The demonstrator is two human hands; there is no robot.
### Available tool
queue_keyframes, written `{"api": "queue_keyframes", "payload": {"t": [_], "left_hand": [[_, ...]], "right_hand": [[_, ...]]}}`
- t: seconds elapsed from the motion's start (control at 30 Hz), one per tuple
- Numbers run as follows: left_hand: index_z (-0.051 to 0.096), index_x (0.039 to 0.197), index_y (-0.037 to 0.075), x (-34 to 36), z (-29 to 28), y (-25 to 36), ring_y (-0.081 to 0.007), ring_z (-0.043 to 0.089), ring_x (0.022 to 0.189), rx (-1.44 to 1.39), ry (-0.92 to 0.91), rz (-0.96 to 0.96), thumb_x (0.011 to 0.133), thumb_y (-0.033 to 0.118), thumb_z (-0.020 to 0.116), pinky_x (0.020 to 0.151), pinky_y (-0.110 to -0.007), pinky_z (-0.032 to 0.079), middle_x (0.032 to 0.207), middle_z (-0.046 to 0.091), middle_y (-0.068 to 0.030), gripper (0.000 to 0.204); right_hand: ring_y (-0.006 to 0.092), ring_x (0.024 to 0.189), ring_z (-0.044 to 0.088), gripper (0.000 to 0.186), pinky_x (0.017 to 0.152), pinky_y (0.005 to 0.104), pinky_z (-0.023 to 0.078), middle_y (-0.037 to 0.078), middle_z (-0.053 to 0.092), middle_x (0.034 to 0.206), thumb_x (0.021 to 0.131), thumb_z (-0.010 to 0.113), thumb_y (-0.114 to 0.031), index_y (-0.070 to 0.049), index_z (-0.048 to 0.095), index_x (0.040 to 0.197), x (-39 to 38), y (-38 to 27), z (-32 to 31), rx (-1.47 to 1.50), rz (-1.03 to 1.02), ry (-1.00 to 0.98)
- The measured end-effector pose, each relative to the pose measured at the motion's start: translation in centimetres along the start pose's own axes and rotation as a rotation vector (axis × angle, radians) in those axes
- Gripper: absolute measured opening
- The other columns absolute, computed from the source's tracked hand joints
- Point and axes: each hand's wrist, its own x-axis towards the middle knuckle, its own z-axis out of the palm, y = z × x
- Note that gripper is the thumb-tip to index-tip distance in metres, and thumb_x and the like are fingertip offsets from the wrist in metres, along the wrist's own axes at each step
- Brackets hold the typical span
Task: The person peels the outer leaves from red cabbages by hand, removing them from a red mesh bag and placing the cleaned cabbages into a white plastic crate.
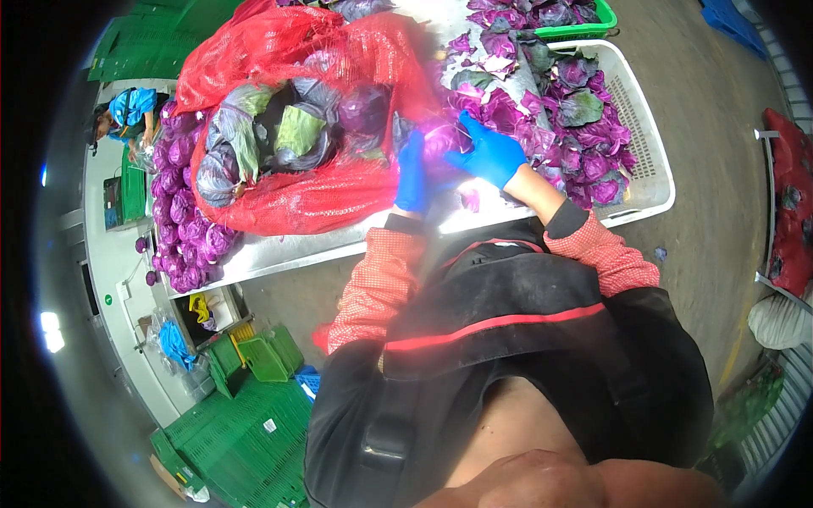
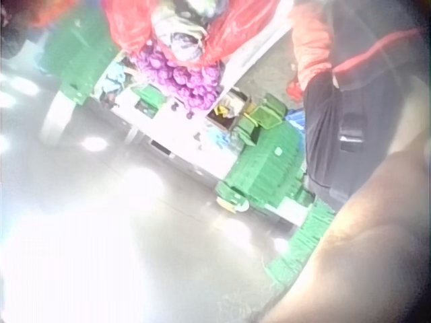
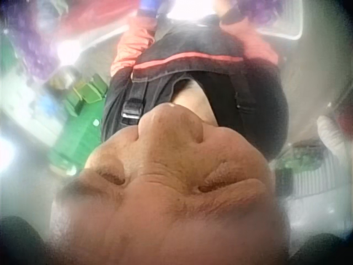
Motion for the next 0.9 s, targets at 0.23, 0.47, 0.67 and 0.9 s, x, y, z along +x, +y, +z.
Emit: {"api": "queue_keyframes", "payload": {"t": [0.23, 0.47, 0.67, 0.9], "left_hand": [[0.035, 0.128, 0.002, 3.1, -4.4, -1.0, -0.0267, 0.046, 0.110, 0.933, 0.315, 0.582, 0.082, 0.038, 0.058, 0.092, -0.037, 0.040, 0.122, 0.044, -0.0180, 0.063], [0.036, 0.128, 0.003, 2.4, -3.0, 0.5, -0.0241, 0.046, 0.109, 0.779, 0.186, 0.430, 0.080, 0.027, 0.064, 0.090, -0.032, 0.041, 0.121, 0.044, -0.0151, 0.060], [0.036, 0.128, 0.004, 2.0, -3.3, -0.6, -0.0227, 0.044, 0.111, 0.780, 0.233, 0.510, 0.081, 0.026, 0.063, 0.092, -0.031, 0.039, 0.123, 0.043, -0.0139, 0.059], [0.036, 0.130, 0.005, 1.8, -3.1, -0.8, -0.0236, 0.043, 0.112, 0.881, 0.250, 0.608, 0.082, 0.027, 0.061, 0.094, -0.033, 0.038, 0.125, 0.042, -0.0146, 0.058]], "right_hand": [[0.0331, 0.082, 0.061, 0.075, 0.069, 0.0371, 0.047, 0.023, 0.060, 0.095, 0.079, 0.058, -0.045, -0.011, 0.025, 0.137, 0.1, 3.2, 0.4, 0.311, -0.017, -0.107], [0.0218, 0.066, 0.058, 0.064, 0.061, 0.0336, 0.045, 0.013, 0.060, 0.075, 0.081, 0.058, -0.037, -0.010, 0.034, 0.134, -0.2, 3.9, -0.6, 0.323, 0.085, -0.175], [0.0210, 0.064, 0.059, 0.058, 0.060, 0.0335, 0.046, 0.014, 0.060, 0.074, 0.079, 0.057, -0.030, -0.008, 0.040, 0.129, -0.3, 2.6, -0.7, 0.317, 0.122, -0.144], [0.0182, 0.086, 0.058, 0.034, 0.074, 0.0308, 0.047, 0.009, 0.062, 0.098, 0.082, 0.057, -0.025, -0.006, 0.056, 0.111, -0.4, 2.1, -1.5, 0.265, 0.335, -0.139]]}}
